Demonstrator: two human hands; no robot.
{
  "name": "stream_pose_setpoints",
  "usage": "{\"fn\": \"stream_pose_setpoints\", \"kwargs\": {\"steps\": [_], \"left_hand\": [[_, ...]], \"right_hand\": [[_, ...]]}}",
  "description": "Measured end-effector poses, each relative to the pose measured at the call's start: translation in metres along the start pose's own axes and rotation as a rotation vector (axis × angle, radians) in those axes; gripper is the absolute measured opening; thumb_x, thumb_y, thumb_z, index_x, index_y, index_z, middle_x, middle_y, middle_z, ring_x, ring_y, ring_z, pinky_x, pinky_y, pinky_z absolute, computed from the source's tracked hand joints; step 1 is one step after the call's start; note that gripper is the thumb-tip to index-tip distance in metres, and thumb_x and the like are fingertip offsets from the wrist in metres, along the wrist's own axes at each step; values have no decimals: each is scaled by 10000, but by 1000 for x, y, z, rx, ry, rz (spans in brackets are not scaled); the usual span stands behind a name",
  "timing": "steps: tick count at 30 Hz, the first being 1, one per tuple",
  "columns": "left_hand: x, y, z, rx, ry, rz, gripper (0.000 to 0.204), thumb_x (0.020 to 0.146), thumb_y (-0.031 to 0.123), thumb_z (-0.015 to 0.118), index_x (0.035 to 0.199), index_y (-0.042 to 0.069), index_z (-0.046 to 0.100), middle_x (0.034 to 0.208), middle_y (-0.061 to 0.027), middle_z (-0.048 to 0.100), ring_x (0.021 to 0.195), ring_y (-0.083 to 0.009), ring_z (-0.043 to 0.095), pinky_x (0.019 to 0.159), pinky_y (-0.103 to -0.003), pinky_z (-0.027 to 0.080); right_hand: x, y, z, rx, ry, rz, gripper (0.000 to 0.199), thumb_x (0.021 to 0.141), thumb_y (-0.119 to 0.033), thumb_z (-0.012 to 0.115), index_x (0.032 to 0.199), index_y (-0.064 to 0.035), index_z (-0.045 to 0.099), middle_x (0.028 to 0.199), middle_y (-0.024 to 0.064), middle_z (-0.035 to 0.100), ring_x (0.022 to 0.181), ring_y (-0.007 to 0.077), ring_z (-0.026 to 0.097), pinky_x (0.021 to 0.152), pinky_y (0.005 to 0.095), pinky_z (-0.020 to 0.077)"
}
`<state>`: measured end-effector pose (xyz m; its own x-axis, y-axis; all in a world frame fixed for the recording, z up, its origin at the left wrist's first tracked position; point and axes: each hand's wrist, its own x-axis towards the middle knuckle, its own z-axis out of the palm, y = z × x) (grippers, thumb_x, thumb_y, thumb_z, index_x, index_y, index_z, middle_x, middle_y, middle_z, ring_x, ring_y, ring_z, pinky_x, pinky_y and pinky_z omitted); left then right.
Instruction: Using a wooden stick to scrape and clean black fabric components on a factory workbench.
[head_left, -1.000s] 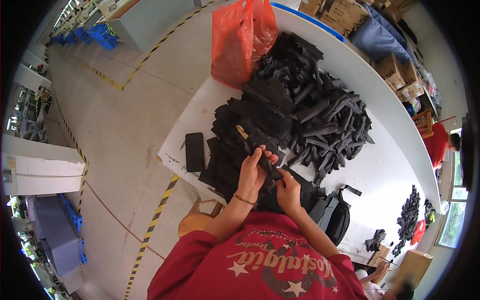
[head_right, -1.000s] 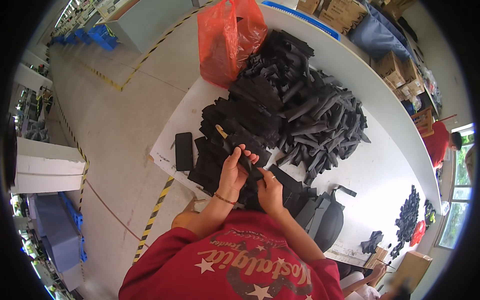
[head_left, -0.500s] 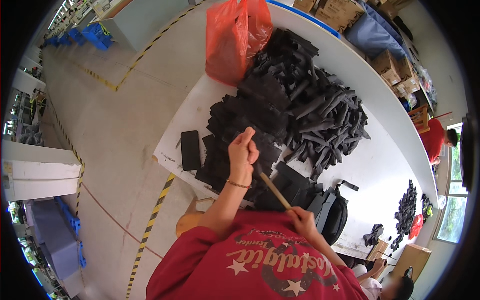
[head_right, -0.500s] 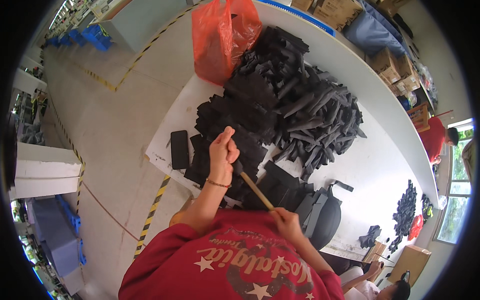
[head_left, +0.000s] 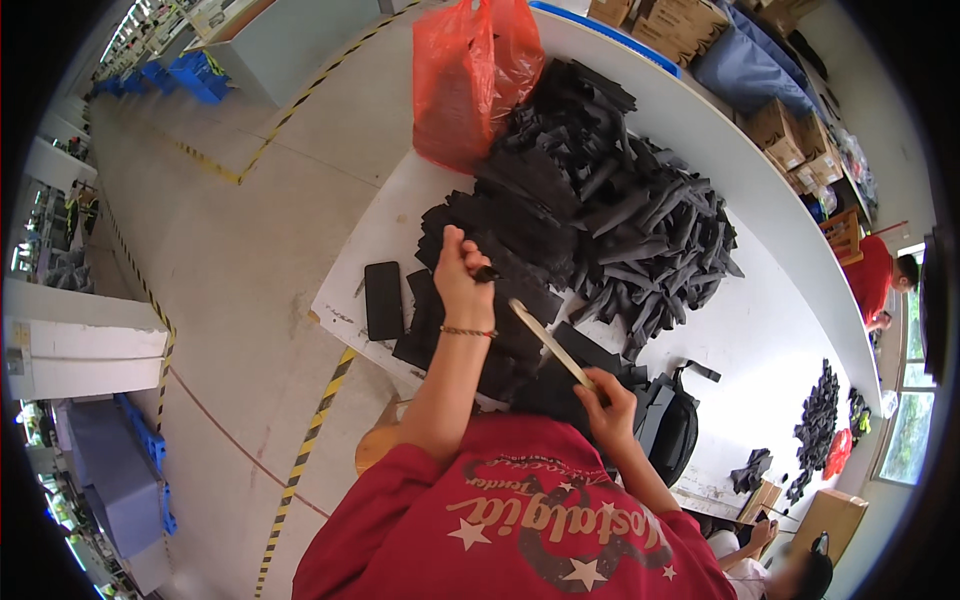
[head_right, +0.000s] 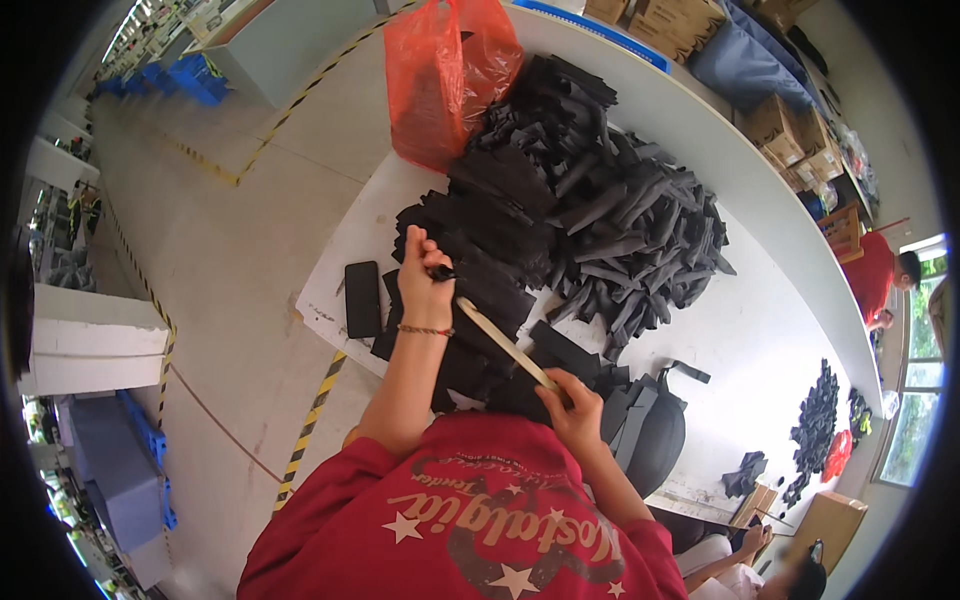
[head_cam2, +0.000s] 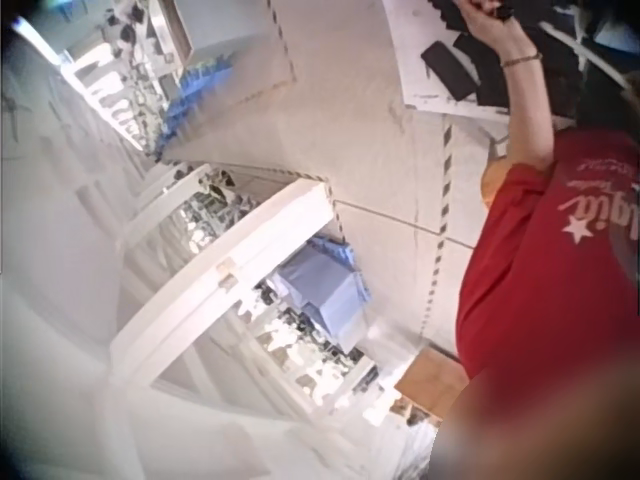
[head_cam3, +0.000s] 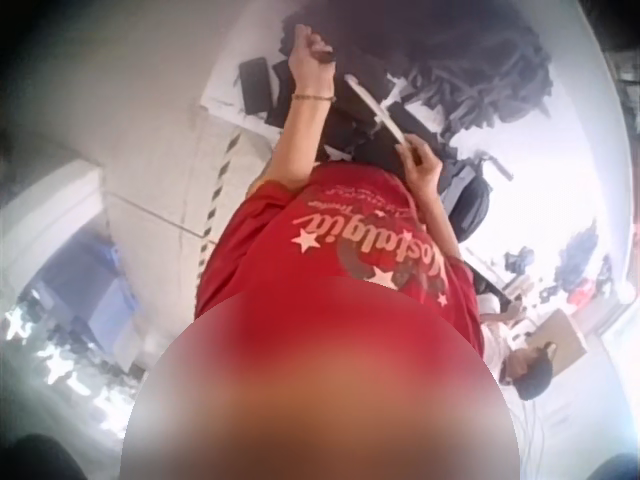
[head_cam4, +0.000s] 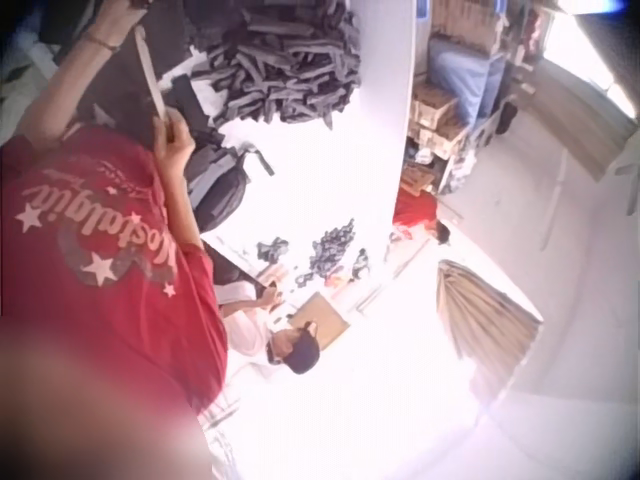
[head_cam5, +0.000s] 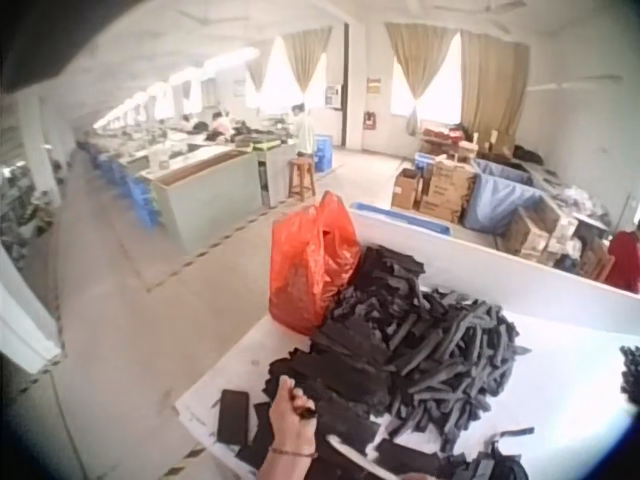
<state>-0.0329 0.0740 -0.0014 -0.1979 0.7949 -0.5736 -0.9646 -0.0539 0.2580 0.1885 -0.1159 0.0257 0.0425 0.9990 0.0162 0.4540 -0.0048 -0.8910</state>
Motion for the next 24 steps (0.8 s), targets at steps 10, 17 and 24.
{"fn": "stream_pose_setpoints", "kwargs": {"steps": [10,17,24], "left_hand": [[-13,-31,6,44,-71,-168,171,894,234,667,858,85,592,624,-5,550,452,-64,430,419,-187,325],[-48,-33,20,338,-210,-80,207,906,249,649,846,82,542,598,-9,527,425,-57,399,400,-185,310],[-47,-35,18,331,-205,-63,198,891,248,671,838,98,552,603,-12,549,421,-50,429,377,-174,324]], "right_hand": [[56,-56,16,132,121,-117,74,844,-33,663,913,-7,655,665,17,529,572,61,439,505,237,340],[92,-75,25,51,22,-258,90,817,5,663,906,9,671,710,42,521,579,104,456,510,248,345],[95,-64,29,-123,17,-401,189,761,33,684,943,-20,672,765,55,554,552,147,528,491,250,398]]}}
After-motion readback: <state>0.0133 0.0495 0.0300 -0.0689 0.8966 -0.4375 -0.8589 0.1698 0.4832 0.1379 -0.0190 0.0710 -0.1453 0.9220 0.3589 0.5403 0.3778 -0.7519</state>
